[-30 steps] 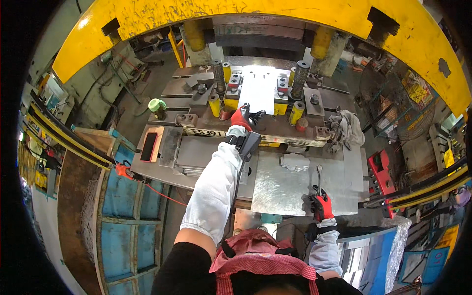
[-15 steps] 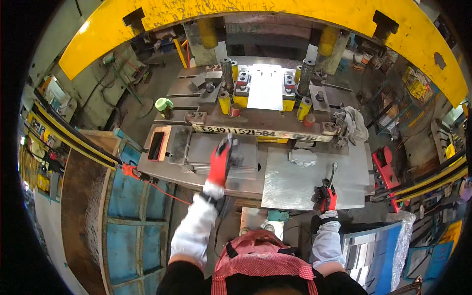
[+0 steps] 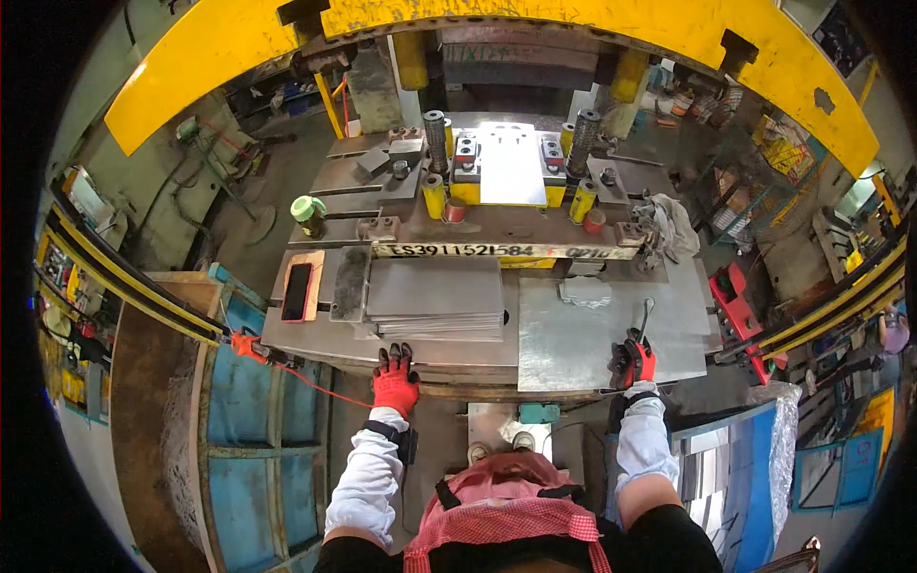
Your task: Operating an industrial press to stamp metal sheets into specific shapes.
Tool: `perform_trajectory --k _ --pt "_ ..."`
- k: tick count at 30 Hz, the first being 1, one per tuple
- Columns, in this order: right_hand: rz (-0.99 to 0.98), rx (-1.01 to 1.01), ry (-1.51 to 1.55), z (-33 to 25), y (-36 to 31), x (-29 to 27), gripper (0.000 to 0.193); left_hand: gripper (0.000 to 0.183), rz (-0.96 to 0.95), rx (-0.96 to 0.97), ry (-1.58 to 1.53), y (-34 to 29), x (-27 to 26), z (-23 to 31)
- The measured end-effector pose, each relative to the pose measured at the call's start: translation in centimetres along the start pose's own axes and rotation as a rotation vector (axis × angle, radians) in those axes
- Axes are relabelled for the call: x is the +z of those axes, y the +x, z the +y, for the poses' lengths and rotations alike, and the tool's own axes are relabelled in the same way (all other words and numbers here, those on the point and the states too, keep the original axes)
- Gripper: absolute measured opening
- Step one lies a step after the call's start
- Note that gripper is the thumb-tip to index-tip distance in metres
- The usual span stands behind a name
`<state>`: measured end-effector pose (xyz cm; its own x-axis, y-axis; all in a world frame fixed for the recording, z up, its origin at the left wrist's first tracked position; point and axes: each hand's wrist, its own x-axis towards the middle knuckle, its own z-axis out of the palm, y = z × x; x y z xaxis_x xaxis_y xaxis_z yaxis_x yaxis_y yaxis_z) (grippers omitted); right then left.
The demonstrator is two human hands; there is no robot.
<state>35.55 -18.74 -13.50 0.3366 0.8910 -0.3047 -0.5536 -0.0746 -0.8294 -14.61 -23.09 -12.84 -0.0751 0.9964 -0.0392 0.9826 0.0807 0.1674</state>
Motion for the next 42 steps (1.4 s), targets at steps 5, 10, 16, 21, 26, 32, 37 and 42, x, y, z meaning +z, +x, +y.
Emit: perform_trajectory --k 5,10,16,21,26,32,37,42 --pt "0.006 -0.008 -0.001 -0.3 -0.8 0.7 0.039 0.064 -0.099 0.004 -0.003 0.2 -0.8 -0.2" --pt "-0.004 -0.003 -0.015 0.0 -0.1 -0.1 0.041 0.062 -0.086 0.020 -0.012 0.6 -1.0 0.0" --pt "0.046 -0.029 0.004 -0.3 -1.0 1.2 0.039 0.060 -0.116 -0.002 -0.010 0.4 -1.3 -0.2" --pt "-0.002 0.024 0.079 0.0 0.2 -0.1 0.043 0.057 -0.045 0.007 -0.024 0.8 -0.5 -0.3" --pt "-0.035 0.014 0.098 -0.1 -0.4 0.3 0.042 0.059 -0.075 -0.004 -0.045 0.9 0.0 -0.8" --pt "-0.037 -0.016 0.070 -0.4 -0.7 0.2 0.040 0.059 -0.054 0.032 -0.036 1.3 0.7 -1.1" --pt "0.016 -0.031 0.044 -0.5 -1.5 1.0 0.042 0.056 -0.080 0.014 0.011 1.4 0.7 -1.4" --pt "-0.032 -0.035 0.102 -0.4 -1.1 1.0 0.039 0.060 -0.116 0.006 -0.032 1.4 0.5 -1.4"
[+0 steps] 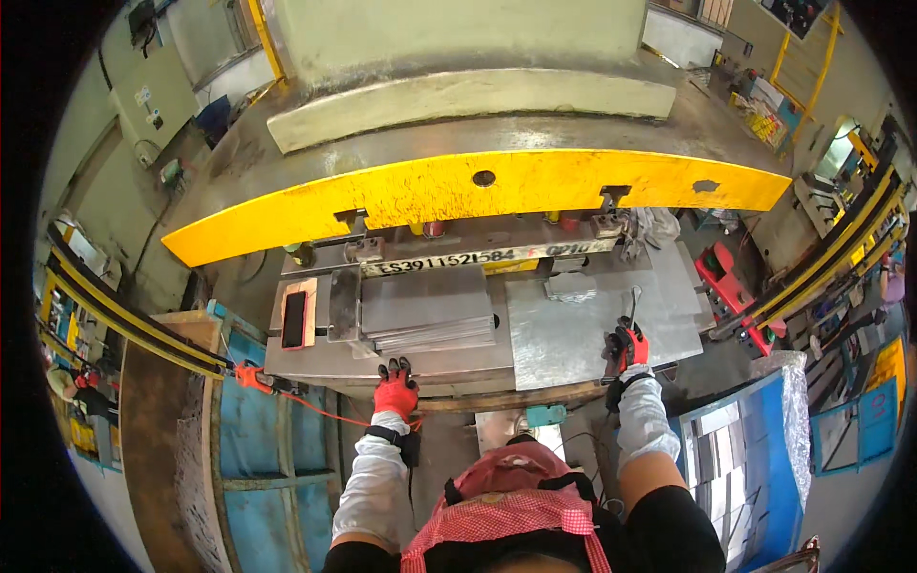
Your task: Operating an industrial press to stamp metal sheets into specific shapes.
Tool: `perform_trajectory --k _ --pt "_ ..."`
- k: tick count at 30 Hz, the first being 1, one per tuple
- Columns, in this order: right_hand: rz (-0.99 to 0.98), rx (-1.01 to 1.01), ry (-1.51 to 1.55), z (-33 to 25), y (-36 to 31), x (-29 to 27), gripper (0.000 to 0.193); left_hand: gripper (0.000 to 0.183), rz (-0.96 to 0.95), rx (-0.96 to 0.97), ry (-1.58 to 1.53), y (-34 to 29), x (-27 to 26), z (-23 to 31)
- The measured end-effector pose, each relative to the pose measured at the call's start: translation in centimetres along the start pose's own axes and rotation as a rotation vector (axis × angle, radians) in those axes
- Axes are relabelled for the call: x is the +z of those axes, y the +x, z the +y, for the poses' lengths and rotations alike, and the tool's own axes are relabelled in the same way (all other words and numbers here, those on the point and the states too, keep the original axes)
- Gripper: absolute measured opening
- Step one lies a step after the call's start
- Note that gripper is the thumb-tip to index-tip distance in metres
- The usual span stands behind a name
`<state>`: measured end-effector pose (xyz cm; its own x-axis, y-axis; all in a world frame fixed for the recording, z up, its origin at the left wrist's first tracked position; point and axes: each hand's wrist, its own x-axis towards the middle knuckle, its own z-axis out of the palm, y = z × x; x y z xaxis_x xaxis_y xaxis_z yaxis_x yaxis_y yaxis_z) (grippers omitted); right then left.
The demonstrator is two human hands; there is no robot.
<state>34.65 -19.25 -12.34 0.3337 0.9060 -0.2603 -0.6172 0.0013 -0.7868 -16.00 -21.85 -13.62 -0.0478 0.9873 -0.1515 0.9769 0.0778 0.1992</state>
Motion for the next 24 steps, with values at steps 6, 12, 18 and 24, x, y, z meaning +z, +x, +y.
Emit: perform_trajectory --k 6,12,18,24 --pt "0.084 -0.041 -0.096 -0.2 0.3 -0.2 0.044 0.058 0.026 0.001 0.005 0.1 -0.8 1.0" --pt "0.062 -0.080 -0.119 1.1 1.7 -2.4 0.033 0.050 0.106 0.081 -0.046 -0.5 -1.0 1.1" --pt "0.042 0.008 -0.109 0.6 0.9 -1.1 0.036 0.056 0.008 0.010 0.007 -0.8 -1.0 0.7" --pt "0.021 -0.026 -0.106 0.7 0.8 -1.0 0.036 0.058 -0.052 -0.022 0.016 -0.4 -0.9 0.6"
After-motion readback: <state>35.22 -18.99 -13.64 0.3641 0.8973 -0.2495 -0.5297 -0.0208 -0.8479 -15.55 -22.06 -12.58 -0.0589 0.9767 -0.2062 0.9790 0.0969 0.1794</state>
